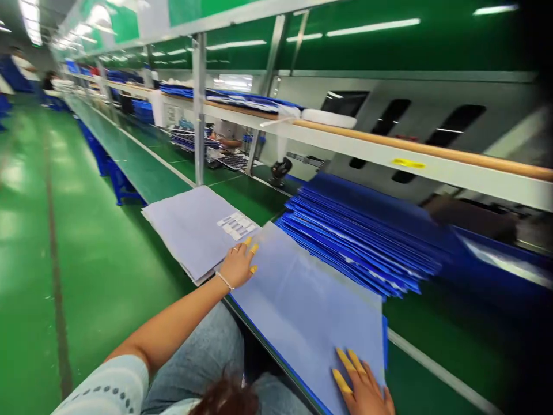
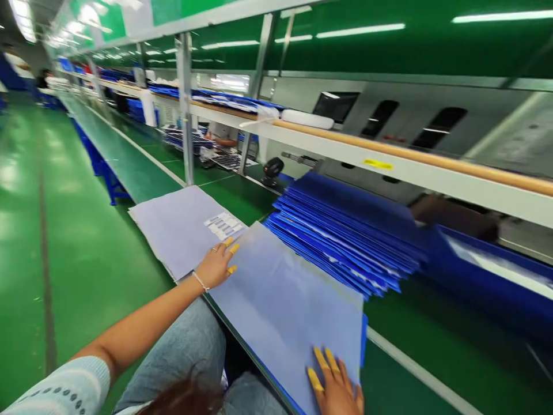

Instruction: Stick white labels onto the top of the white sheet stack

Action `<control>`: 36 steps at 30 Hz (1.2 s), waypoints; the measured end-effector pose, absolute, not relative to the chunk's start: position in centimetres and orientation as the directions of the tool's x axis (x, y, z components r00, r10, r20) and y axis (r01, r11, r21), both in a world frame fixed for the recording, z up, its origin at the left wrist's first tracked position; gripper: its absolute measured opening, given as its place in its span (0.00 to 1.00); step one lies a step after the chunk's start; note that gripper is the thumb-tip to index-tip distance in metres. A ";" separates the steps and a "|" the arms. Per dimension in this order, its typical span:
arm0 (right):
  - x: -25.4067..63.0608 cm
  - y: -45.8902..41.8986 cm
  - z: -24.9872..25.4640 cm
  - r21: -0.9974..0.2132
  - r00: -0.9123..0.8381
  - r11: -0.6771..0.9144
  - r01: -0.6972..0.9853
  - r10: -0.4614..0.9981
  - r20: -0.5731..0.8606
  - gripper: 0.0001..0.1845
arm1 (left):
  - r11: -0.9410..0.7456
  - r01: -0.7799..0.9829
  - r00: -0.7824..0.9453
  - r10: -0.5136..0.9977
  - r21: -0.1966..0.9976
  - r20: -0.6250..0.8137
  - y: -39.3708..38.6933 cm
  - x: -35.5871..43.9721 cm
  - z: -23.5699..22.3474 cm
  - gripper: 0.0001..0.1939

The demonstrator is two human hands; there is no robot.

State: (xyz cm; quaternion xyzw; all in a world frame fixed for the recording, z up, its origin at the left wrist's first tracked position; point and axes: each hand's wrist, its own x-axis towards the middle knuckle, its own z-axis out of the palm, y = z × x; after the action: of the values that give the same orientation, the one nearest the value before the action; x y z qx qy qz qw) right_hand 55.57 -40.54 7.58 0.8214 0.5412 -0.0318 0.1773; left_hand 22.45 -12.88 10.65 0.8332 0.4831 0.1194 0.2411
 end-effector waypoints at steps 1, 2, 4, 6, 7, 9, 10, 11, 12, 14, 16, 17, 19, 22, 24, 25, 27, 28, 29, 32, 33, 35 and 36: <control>54.7 -40.5 7.9 0.282 0.429 -0.349 0.894 0.847 -0.312 0.32 | -0.500 0.697 0.608 0.792 0.513 -0.054 -13.4 23.3 10.1 0.34; 53.9 -40.3 8.2 0.298 0.447 -0.354 0.886 0.824 -0.349 0.32 | -0.558 0.657 0.687 0.721 0.508 -0.096 -14.0 24.1 9.2 0.34; 52.7 -39.9 8.5 0.323 0.488 -0.383 0.865 0.790 -0.371 0.32 | -0.591 0.644 0.742 0.637 0.486 -0.209 -15.0 25.3 7.2 0.35; 52.0 -40.1 8.6 0.331 0.511 -0.407 0.851 0.788 -0.343 0.31 | -0.562 0.687 0.713 0.643 0.461 -0.280 -15.7 25.7 5.2 0.37; 51.9 -40.4 8.7 0.330 0.514 -0.414 0.848 0.794 -0.325 0.30 | -0.555 0.700 0.703 0.646 0.450 -0.296 -16.0 25.7 4.5 0.38; 51.8 -41.3 8.8 0.327 0.525 -0.432 0.841 0.798 -0.297 0.30 | -0.561 0.703 0.703 0.643 0.437 -0.305 -16.6 25.5 3.6 0.39; 51.9 -41.7 8.9 0.329 0.539 -0.446 0.833 0.790 -0.292 0.30 | -0.569 0.702 0.705 0.643 0.428 -0.301 -16.9 25.4 3.4 0.38; 51.8 -42.1 9.0 0.333 0.558 -0.464 0.820 0.777 -0.291 0.30 | -0.578 0.703 0.704 0.648 0.415 -0.291 -17.1 25.3 3.4 0.38; 51.8 -42.4 9.2 0.339 0.580 -0.485 0.806 0.760 -0.293 0.30 | -0.586 0.706 0.701 0.656 0.397 -0.279 -17.4 25.3 3.4 0.37; 51.5 -42.8 9.7 0.346 0.620 -0.524 0.778 0.726 -0.296 0.30 | -0.600 0.715 0.693 0.674 0.358 -0.254 -17.7 25.2 3.5 0.35; 51.2 -43.3 9.9 0.344 0.655 -0.562 0.752 0.697 -0.292 0.30 | -0.601 0.730 0.678 0.696 0.325 -0.236 -17.8 25.3 3.6 0.34; 51.1 -43.7 9.9 0.341 0.673 -0.584 0.736 0.683 -0.283 0.30 | -0.593 0.743 0.664 0.710 0.310 -0.234 -17.7 25.3 3.6 0.33; 51.0 -44.7 9.3 0.340 0.705 -0.621 0.706 0.660 -0.259 0.31 | -0.567 0.774 0.629 0.737 0.281 -0.248 -17.6 25.3 3.5 0.32; 51.2 -46.5 8.0 0.351 0.715 -0.633 0.690 0.673 -0.190 0.31 | -0.556 0.795 0.606 0.744 0.242 -0.283 -17.6 25.0 3.5 0.33; 51.4 -47.3 7.4 0.360 0.694 -0.615 0.702 0.703 -0.152 0.31 | -0.560 0.797 0.604 0.742 0.227 -0.289 -17.8 24.7 3.4 0.33; 51.5 -47.5 7.3 0.363 0.686 -0.606 0.708 0.712 -0.148 0.31 | -0.558 0.800 0.600 0.746 0.221 -0.290 -17.9 24.5 3.4 0.33; 51.5 -47.2 7.6 0.366 0.677 -0.590 0.720 0.714 -0.180 0.31 | -0.544 0.813 0.582 0.757 0.209 -0.295 -18.1 23.9 3.4 0.33; 51.5 -46.8 8.0 0.365 0.674 -0.584 0.726 0.710 -0.204 0.31 | -0.536 0.820 0.573 0.763 0.203 -0.299 -18.2 23.6 3.4 0.33; 51.5 -46.3 8.3 0.363 0.670 -0.577 0.732 0.708 -0.225 0.31 | -0.527 0.827 0.562 0.770 0.196 -0.303 -18.2 23.3 3.4 0.33; 51.4 -44.8 9.0 0.368 0.657 -0.556 0.745 0.707 -0.261 0.30 | -0.499 0.849 0.528 0.788 0.175 -0.315 -18.4 22.3 3.2 0.33; 51.5 -44.5 9.0 0.370 0.654 -0.552 0.747 0.708 -0.264 0.30 | -0.492 0.854 0.519 0.794 0.168 -0.317 -18.4 22.0 3.1 0.33; 51.7 -44.3 8.8 0.367 0.647 -0.546 0.753 0.716 -0.262 0.30 | -0.473 0.866 0.499 0.804 0.160 -0.323 -18.4 21.5 3.1 0.33; 51.8 -44.3 8.6 0.358 0.641 -0.545 0.758 0.724 -0.256 0.31 | -0.463 0.872 0.490 0.809 0.162 -0.326 -18.5 21.3 3.2 0.33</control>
State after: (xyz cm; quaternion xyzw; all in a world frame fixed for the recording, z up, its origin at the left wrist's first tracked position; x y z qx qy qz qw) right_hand 51.78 -44.31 8.58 0.8782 0.4217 -0.0388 0.2222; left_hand 21.29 -18.47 3.18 0.8491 0.4947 -0.1017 0.1549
